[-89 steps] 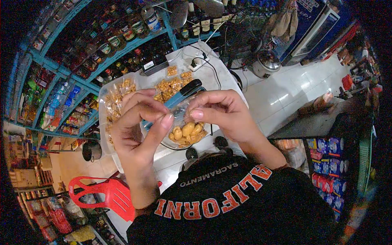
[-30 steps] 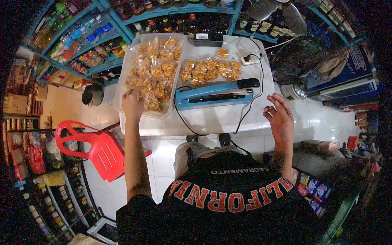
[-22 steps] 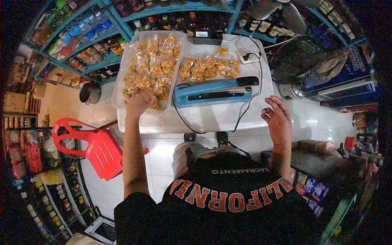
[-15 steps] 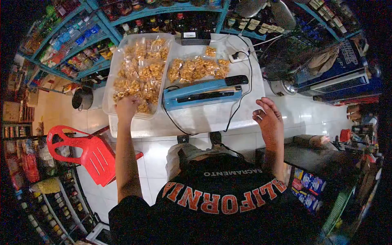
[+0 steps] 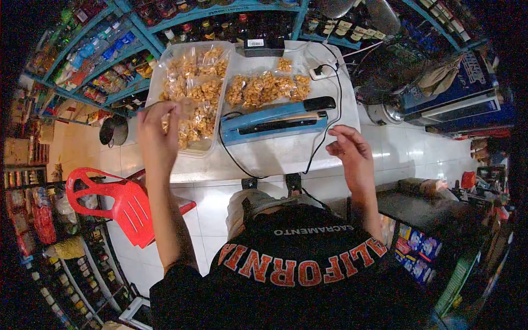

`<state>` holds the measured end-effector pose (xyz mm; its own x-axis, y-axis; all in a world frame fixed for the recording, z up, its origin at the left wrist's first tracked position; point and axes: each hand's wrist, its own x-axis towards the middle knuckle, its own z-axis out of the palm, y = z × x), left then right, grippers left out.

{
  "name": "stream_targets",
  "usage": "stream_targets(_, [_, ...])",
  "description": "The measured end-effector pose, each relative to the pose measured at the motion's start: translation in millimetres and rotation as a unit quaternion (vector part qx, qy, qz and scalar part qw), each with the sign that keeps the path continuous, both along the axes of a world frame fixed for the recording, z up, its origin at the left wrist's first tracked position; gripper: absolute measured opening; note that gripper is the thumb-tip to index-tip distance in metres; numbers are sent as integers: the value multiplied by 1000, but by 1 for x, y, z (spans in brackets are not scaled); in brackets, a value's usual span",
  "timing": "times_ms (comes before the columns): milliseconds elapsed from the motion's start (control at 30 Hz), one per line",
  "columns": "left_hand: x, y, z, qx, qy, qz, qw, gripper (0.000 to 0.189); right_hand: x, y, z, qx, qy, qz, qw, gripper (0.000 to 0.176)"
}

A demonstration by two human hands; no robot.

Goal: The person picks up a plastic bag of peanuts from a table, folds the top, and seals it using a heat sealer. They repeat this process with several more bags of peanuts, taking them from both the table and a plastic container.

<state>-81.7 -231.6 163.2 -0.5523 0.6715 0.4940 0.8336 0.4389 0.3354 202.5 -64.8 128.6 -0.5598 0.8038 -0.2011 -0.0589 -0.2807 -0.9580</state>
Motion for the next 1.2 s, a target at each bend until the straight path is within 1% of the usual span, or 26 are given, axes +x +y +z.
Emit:
stream_targets(33, [12,5,4,24,-27,-34,999,7,-3,-3,7,7,-20,30,999,22])
stream_targets(67, [25,11,6,48,-52,-67,995,7,-7,-7,7,8,-18,29,999,22])
stream_targets(133, [52,24,1,24,-103,-110,988,7,-14,-14,8,88,-38,79,992,28])
stream_targets(167, [66,32,-2,41,-83,-143,985,7,-16,-18,5,72,-17,86,994,36])
stream_targets(200, [80,41,-4,59,-64,-176,981,7,-15,-20,1,73,-15,83,994,36])
stream_targets(267, [104,51,-8,38,-60,-211,975,8,-14,-23,-4,209,-70,85,972,41])
stream_targets(300, [115,56,-7,39,-57,-214,974,8,-12,-23,2,224,-74,77,969,33])
stream_targets(333, [124,60,-6,43,-99,-258,960,8,-9,-22,-1,226,-73,73,969,33])
stream_targets(367, [132,64,-5,46,-140,-302,942,8,-5,-20,-6,227,-49,63,971,26])
stream_targets(400, [138,66,-4,47,-138,-306,941,8,-1,-18,-10,229,-25,52,972,19])
stream_targets(433, [143,68,-2,46,-146,-319,935,8,4,-16,-10,231,-24,47,972,19])
stream_targets(467, [147,69,0,44,-153,-333,929,9,10,-14,-10,230,-20,50,972,15])
stream_targets(500, [150,70,1,41,-169,-332,927,12,13,-12,-9,230,-16,53,972,10])
stream_targets(533, [151,71,0,41,-167,-336,926,12,15,-12,-8,231,-15,48,972,10])
stream_targets(600, [151,72,-1,46,-230,-356,905,20,18,-14,-2,218,16,36,975,10])
stream_targets(633, [153,73,1,46,-227,-360,904,20,19,-13,0,219,18,32,975,10])
stream_targets(700, [158,75,6,74,-315,-347,880,29,22,-12,3,162,21,27,986,10])
stream_targets(733, [159,77,5,74,-313,-354,878,29,22,-11,4,165,21,20,986,10])
stream_targets(800, [159,79,-3,89,-308,-327,889,35,23,-10,7,116,51,24,992,11])
stream_targets(833, [157,78,-4,64,-337,-335,878,27,23,-9,8,118,50,16,992,11])
stream_targets(867, [155,77,-5,63,-337,-342,875,27,24,-8,10,95,53,21,994,11])
stream_targets(933, [154,76,-7,56,-398,-332,853,19,24,-9,14,74,55,22,996,12])
stream_targets(967, [155,76,-8,79,-397,-321,856,14,24,-10,18,63,50,24,996,11])
stream_targets(1100, [156,73,-6,54,-404,-313,858,15,22,-14,18,48,46,13,998,12])
stream_targets(1167, [159,73,2,79,-434,-326,836,16,23,-13,16,38,59,11,997,14])
stream_targets(1200, [158,73,0,79,-434,-328,835,16,23,-13,15,28,71,11,997,16])
